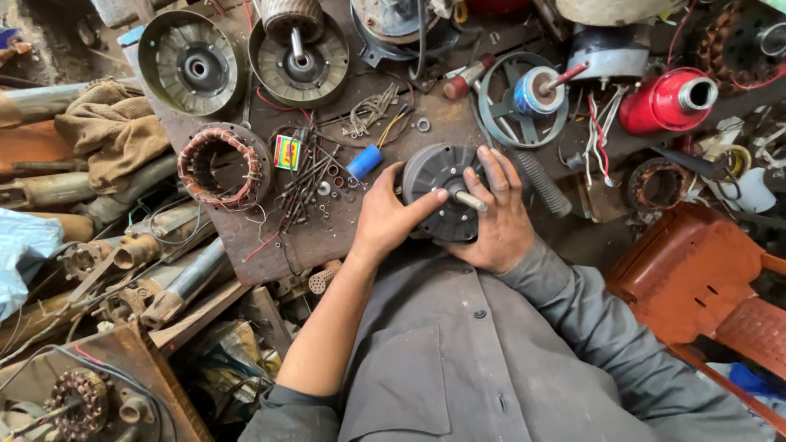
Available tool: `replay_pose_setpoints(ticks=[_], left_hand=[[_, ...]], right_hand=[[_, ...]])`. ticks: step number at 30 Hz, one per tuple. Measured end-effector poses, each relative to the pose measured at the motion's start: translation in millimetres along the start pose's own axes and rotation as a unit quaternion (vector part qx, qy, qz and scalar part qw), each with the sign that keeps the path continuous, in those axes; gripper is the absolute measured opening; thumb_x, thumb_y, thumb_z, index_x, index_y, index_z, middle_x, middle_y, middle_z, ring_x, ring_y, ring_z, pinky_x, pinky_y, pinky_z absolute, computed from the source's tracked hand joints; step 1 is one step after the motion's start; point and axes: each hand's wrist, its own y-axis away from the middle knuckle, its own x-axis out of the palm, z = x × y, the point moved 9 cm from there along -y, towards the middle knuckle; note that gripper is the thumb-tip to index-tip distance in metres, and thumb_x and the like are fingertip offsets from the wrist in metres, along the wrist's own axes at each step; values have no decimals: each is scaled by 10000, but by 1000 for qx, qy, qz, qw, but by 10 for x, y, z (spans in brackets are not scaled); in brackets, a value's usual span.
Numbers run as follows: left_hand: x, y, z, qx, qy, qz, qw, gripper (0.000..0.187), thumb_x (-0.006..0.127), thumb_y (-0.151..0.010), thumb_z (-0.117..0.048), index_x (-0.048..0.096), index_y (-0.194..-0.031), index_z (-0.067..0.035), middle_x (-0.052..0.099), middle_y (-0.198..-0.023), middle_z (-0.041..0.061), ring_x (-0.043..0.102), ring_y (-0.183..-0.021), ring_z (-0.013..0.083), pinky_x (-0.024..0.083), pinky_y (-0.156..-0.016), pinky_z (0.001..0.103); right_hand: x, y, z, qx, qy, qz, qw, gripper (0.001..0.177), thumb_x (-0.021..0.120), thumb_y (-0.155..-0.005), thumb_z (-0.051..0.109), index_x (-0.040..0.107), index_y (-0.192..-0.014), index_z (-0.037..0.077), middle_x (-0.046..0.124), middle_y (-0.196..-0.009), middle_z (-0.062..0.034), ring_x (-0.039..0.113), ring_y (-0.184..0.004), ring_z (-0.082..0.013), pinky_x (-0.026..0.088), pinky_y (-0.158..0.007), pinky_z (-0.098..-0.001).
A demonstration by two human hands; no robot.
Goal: The person lubricates the internal components of electric motor stators and rotors using a red oil can. They then insert metal shafts into the components and rotate them to distribute the lubricant. The person handles multiple motor parts on a cluttered workbench.
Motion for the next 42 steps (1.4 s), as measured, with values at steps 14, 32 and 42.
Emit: replay_pose_setpoints(ticks=[14, 32, 42], left_hand=[[5, 250, -224, 148, 29, -45, 988, 876, 862, -708, -472, 584, -1370, 30, 679, -1275, 202, 663, -1221, 311, 492, -1071, 399], [-130, 622, -711, 251, -103, 25, 962, 1097, 941, -591, -486, 439, -1436, 1, 585, -1355, 210, 559, -1272, 400, 434, -1097, 479], [-123, 575, -937, 341, -218, -174, 898, 1012, 950, -614, -374, 457, -1418, -6, 636, -1208, 156, 626, -1141, 328, 398, -1093, 471]], right_hand=[[417, 533, -807, 329, -517, -23, 790, 766, 674, -982, 470, 464, -1539, -13, 568, -1432, -111, 528, -1314, -185, 406, -1129, -317], [99, 229, -533, 222, -559, 3, 799, 1165, 840, -759, 676, 436, -1525, -103, 574, -1459, -198, 578, -1344, -236, 451, -1159, -350], [-34, 497, -660, 300, -247, -66, 919, 351, 590, -1080, 137, 634, -1369, -58, 727, -1246, -172, 672, -1141, -236, 519, -1011, -333]])
